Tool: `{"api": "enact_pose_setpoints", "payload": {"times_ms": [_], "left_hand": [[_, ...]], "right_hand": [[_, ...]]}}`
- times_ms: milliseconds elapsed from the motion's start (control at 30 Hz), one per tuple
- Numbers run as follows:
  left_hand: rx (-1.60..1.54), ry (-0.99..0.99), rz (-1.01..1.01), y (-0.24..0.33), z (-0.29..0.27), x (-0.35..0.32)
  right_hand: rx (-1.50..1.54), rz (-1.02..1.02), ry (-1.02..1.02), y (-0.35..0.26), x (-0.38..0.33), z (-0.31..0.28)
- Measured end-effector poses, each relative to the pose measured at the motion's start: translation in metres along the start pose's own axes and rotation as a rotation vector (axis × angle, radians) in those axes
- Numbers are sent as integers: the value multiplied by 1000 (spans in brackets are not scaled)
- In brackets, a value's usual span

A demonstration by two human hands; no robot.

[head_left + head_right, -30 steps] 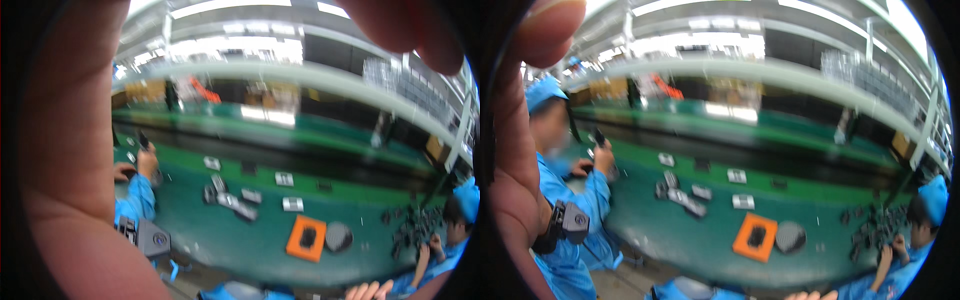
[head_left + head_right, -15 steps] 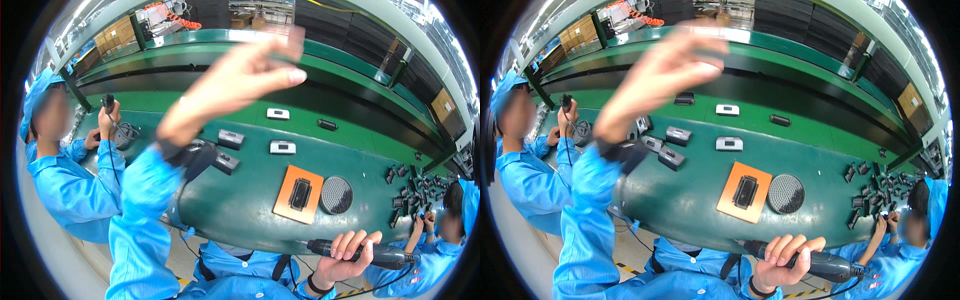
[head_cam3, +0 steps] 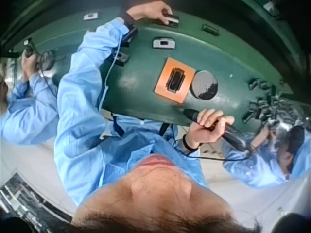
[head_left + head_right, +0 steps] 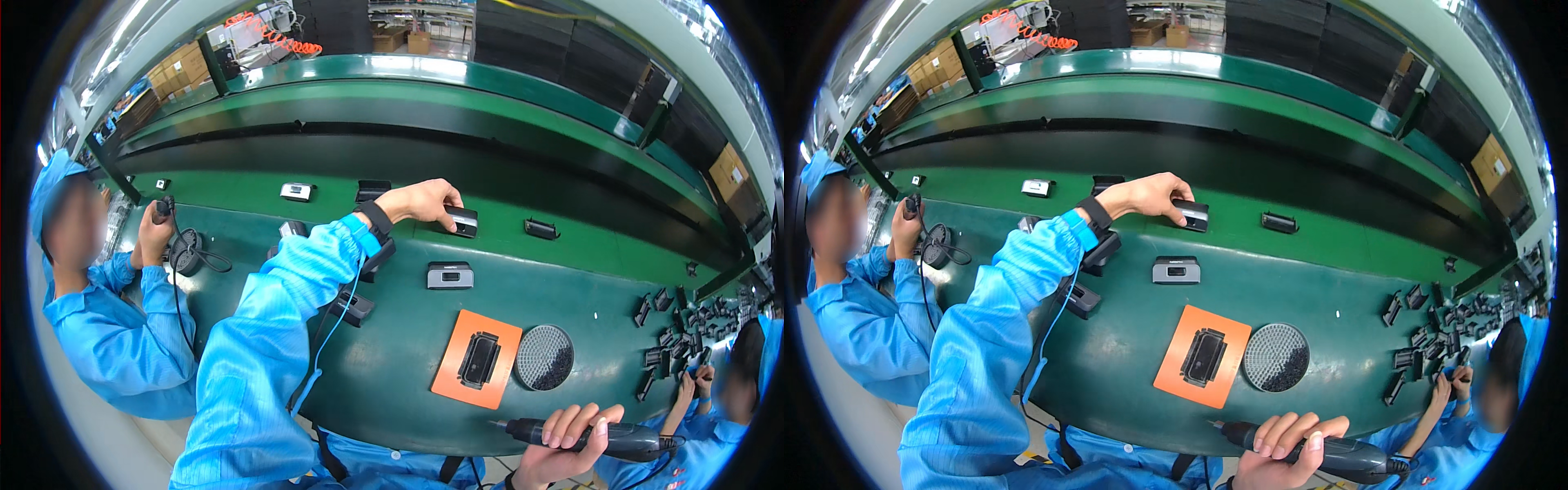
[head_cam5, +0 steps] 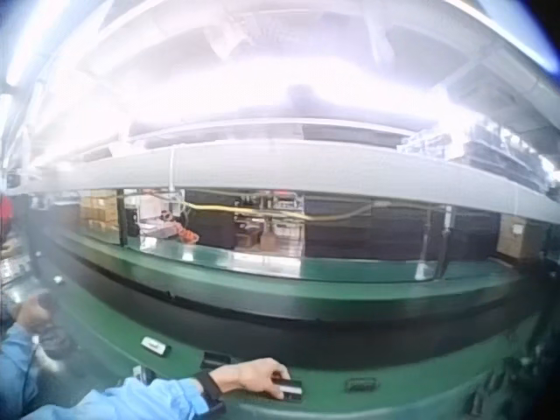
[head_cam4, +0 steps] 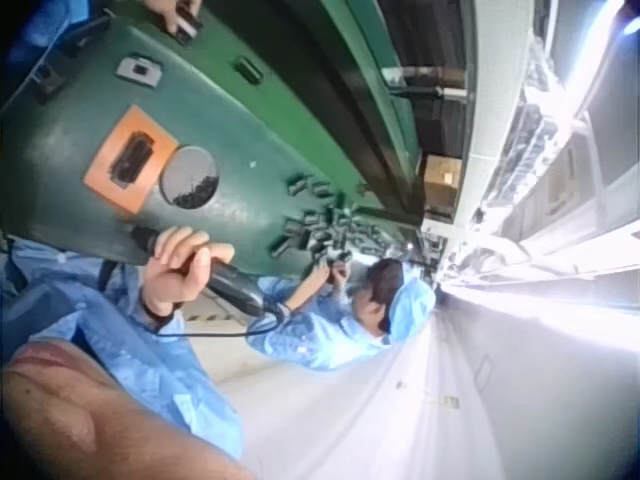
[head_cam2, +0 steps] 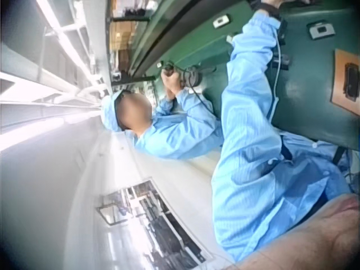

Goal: Assembling the internal and external components of a plastic electronics housing using an electric screwdriver.

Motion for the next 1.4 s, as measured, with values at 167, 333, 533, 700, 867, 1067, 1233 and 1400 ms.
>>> {"api": "enact_pose_setpoints", "payload": {"times_ms": [167,333,533,700,867,1067,1233,1400], "left_hand": [[330,18,138,75,22,-36],[360,101,584,177,31,-90],[530,-131,883,205,119,-153],[619,-39,1039,177,142,-145],[699,-161,1125,180,138,-137],[647,-188,621,190,138,-164],[655,-220,349,191,146,-172],[626,-176,330,180,158,-180]], "right_hand": [[-1,54,-37,7,-1,-16],[-31,-72,72,9,2,-36],[-33,-185,1,-13,22,-49],[-55,-200,-100,-17,42,-49],[-132,-271,-298,-42,59,-35],[-389,-193,-667,-33,90,-1],[-236,20,-612,20,114,-7],[-273,14,-510,40,116,-22]]}}
Point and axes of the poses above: each hand's wrist, its own x-axis towards the middle knuckle, its own z-axis out of the palm, y = z × x, the point moved 5 cm from there along x, towards the middle knuckle, and after that the axes turned 3 degrees about z, right-handed, at the moved point
